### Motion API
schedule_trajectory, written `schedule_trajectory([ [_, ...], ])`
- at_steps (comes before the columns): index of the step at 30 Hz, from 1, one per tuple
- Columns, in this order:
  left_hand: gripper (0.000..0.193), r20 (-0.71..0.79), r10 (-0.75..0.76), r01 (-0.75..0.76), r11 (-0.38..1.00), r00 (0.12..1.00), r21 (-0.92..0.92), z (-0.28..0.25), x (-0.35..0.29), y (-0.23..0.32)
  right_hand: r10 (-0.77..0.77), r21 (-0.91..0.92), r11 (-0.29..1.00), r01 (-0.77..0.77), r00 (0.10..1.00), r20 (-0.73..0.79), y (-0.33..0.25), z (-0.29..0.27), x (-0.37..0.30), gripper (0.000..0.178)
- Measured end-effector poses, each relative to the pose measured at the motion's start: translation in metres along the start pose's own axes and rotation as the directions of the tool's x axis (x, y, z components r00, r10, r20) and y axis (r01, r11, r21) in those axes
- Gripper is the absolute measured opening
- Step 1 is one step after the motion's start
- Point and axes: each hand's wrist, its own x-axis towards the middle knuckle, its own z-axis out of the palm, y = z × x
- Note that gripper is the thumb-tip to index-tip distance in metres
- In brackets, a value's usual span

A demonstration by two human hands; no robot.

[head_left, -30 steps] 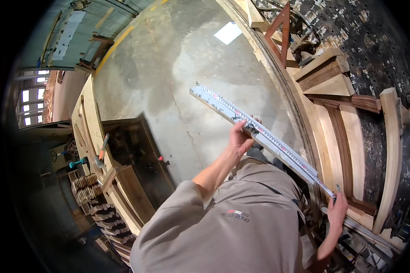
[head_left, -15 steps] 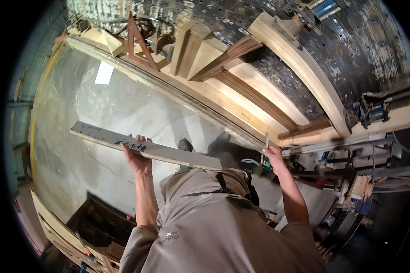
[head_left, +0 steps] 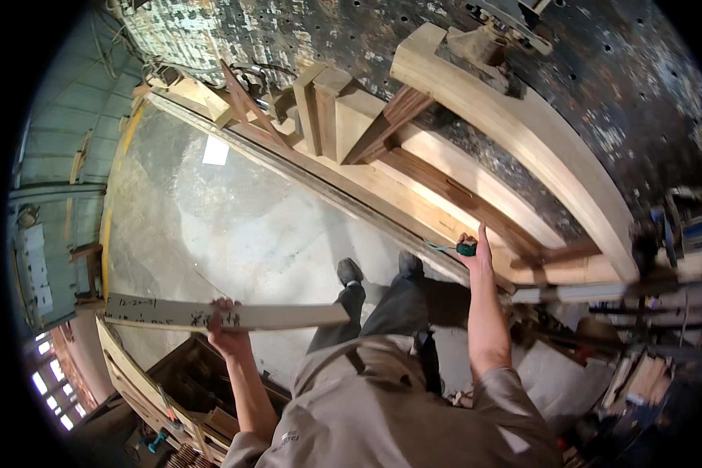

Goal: The person assembles a wooden chair frame by fitting curved legs into a seat structure. They then measure and cut a white rectangular strip using a tape measure and a miter saw, and finally fit the cut piece into the chair frame.

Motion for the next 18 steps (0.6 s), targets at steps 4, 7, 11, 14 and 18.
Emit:
schedule_trajectory([
  [4, 0.03, -0.06, -0.022, 0.028, 0.995, 0.998, 0.101, 0.018, -0.033, -0.019, -0.032, -0.014, 0.999, 0.03, 0.993, -0.115, -0.011, 0.019, 0.077, 0.074],
  [7, 0.032, -0.133, -0.029, 0.053, 0.982, 0.991, 0.183, 0.032, -0.05, -0.041, -0.05, 0.107, 0.992, 0.065, 0.989, -0.14, -0.017, 0.031, 0.104, 0.062],
  [11, 0.037, -0.198, -0.015, 0.059, 0.974, 0.98, 0.217, 0.045, -0.068, -0.064, -0.117, 0.089, 0.989, 0.118, 0.993, -0.008, -0.018, 0.027, 0.113, 0.041],
  [14, 0.037, -0.216, -0.029, 0.067, 0.982, 0.976, 0.174, 0.051, -0.069, -0.072, -0.184, 0.118, 0.975, 0.187, 0.982, -0.03, -0.017, 0.027, 0.112, 0.037],
  [18, 0.038, -0.19, -0.021, 0.045, 0.992, 0.982, 0.121, 0.053, -0.068, -0.068, -0.164, 0.102, 0.979, 0.175, 0.981, -0.108, -0.006, 0.01, 0.104, 0.039],
])
